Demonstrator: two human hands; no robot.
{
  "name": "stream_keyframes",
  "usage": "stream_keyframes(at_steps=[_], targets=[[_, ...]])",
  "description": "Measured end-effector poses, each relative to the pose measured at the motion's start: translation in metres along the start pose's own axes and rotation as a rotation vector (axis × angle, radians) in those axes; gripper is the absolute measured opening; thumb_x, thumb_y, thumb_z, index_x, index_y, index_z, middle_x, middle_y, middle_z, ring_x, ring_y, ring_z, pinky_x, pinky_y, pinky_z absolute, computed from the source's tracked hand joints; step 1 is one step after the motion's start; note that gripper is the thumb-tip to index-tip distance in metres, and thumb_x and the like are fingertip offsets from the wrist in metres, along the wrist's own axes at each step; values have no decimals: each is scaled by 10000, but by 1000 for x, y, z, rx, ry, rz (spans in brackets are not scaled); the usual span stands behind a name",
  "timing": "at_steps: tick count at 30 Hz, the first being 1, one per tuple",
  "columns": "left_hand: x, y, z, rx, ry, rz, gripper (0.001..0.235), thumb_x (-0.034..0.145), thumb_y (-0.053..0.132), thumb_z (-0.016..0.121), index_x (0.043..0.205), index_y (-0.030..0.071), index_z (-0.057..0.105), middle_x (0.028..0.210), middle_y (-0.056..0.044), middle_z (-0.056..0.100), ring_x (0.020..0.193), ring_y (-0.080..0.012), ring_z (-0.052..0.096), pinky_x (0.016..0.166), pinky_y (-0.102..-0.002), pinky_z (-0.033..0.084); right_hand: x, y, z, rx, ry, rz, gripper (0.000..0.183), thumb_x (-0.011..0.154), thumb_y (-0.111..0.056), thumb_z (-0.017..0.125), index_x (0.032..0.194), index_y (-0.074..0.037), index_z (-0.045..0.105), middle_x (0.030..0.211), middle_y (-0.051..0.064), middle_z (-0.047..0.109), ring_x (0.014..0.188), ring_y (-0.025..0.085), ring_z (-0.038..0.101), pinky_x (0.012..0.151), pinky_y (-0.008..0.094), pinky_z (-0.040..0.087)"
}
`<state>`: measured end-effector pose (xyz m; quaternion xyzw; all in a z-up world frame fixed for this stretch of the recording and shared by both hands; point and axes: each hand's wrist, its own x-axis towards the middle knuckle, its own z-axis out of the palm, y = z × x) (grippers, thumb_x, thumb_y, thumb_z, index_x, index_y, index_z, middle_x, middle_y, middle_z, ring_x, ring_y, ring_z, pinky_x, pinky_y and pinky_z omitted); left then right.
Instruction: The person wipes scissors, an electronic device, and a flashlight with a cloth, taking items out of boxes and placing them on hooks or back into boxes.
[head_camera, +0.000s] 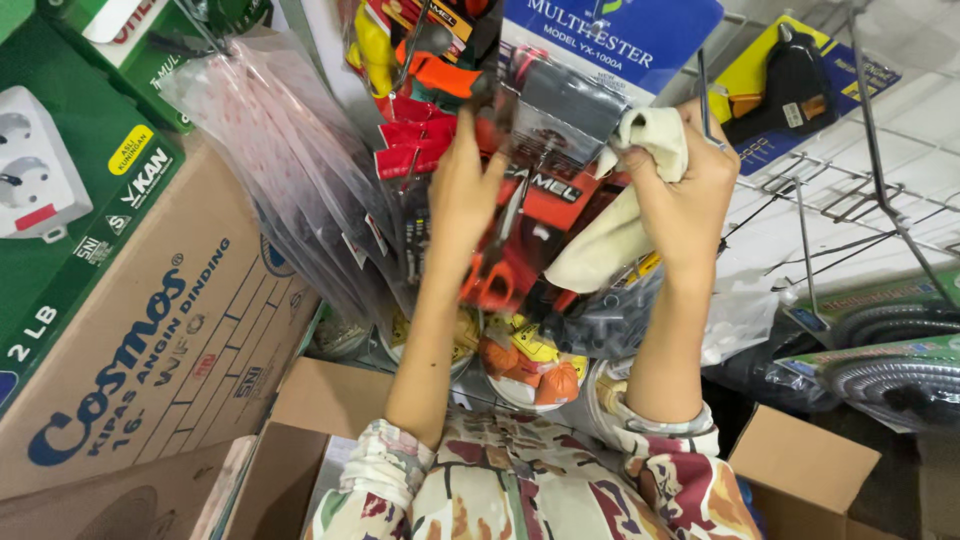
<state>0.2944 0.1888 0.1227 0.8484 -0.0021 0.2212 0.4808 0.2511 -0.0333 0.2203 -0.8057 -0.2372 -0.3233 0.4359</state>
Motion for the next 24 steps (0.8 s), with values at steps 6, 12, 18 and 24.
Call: stream_keyframes(at_steps=[6, 12, 18, 24], targets=[[9, -6, 43, -251, 170, 127, 583, 1020, 196, 651, 1487, -36, 391, 1429, -291, 578, 1329, -468, 549, 1070, -465, 466, -7, 19, 8, -132, 277, -169, 148, 882, 81, 749, 1018, 54, 699, 1022, 128, 604, 868, 243, 609, 755, 335, 461], [19, -8, 64, -346, 317, 68, 658, 1036, 124, 590, 1595, 4, 265, 1478, -330, 484, 1315, -522, 485, 1101, -501, 405, -14, 20, 23, -225, 404, -286, 200, 811, 103, 722, 1004, 64, 691, 1010, 143, 576, 879, 289, 618, 762, 360, 481], [48, -33, 94, -409, 320, 275, 595, 1078, 87, 540, 1602, -15, 276, 1547, -277, 463, 1404, -418, 456, 1217, -436, 351, -7, 26, 17, -148, 269, -190, 175, 843, 88, 707, 1009, 62, 657, 1021, 138, 589, 866, 281, 609, 758, 348, 481], [89, -127, 158, -321, 338, 310, 527, 1077, 44, 545, 1577, 24, 381, 1600, -209, 443, 1481, -362, 419, 1248, -390, 324, -10, 18, 24, -70, 214, -143, 192, 878, 15, 788, 1035, 51, 684, 1001, 128, 585, 873, 260, 611, 773, 340, 481]])
